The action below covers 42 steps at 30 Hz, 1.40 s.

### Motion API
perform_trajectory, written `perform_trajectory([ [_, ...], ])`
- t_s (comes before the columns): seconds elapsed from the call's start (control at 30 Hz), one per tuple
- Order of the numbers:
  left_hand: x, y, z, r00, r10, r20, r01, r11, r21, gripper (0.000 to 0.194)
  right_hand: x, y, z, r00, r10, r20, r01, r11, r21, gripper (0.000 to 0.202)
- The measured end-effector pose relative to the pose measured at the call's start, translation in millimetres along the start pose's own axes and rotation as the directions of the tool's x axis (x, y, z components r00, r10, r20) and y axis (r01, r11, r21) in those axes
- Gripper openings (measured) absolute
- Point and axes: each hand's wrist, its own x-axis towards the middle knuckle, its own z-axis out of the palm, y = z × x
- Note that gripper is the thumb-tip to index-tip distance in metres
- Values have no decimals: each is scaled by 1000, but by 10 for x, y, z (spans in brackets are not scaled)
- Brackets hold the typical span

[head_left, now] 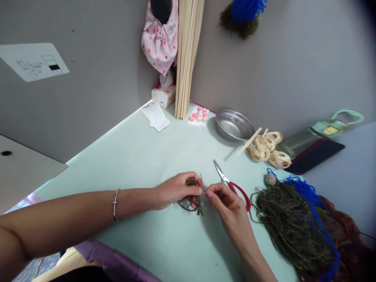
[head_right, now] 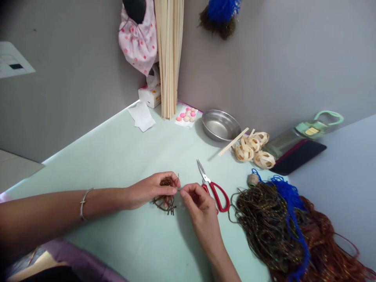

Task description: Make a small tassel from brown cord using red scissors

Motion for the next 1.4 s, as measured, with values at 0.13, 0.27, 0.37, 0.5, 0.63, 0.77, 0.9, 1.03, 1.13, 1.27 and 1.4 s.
perform_trajectory([
  [0.13, 0, -3, 15, 999, -9, 37, 9, 1000, -9, 28, -2, -13, 12, 1000, 6, -6, -5, 1000, 28, 19],
  [0.27, -7, 3, 32, 999, -10, 43, 10, 1000, 5, 31, -7, -21, 27, 1000, -4, -17, 4, 999, 50, 17],
  [0.37, -7, 5, 35, 998, -41, 37, 41, 999, 0, 27, -14, -25, 41, 999, -13, -36, 15, 998, 55, 15],
  [0.5, -2, 30, 39, 999, -32, -1, 32, 999, -18, 22, -29, -23, 53, 997, -27, -69, 30, 998, 48, 13],
  [0.63, -4, 65, 50, 1000, 2, -7, -2, 999, -45, 21, -34, -20, 56, 993, -83, -79, 83, 997, 2, 9],
  [0.77, -7, 60, 51, 1000, 24, -10, -24, 998, -49, 24, -48, -6, 76, 961, -275, -44, 259, 941, -216, 8],
  [0.9, 1, 21, 34, 999, 38, 1, -38, 999, -19, 35, -52, 63, 111, 872, -489, 40, 417, 695, -586, 27],
  [1.03, 8, -1, 17, 998, 66, 1, -66, 998, -14, 38, -4, 183, 73, 862, -506, 30, 299, 461, -836, 33],
  [1.13, 4, 7, 15, 998, 63, -6, -63, 998, -19, 35, 21, 212, -10, 916, -389, -93, 183, 613, -768, 31],
  [1.27, -4, 31, 24, 997, 76, -19, -76, 997, -9, 36, -6, 90, -45, 993, -85, -84, 50, 936, -349, 36],
  [1.4, -2, 27, 23, 997, 83, 2, -83, 996, 20, 38, -22, -40, 26, 991, -13, 132, 33, 988, -153, 35],
])
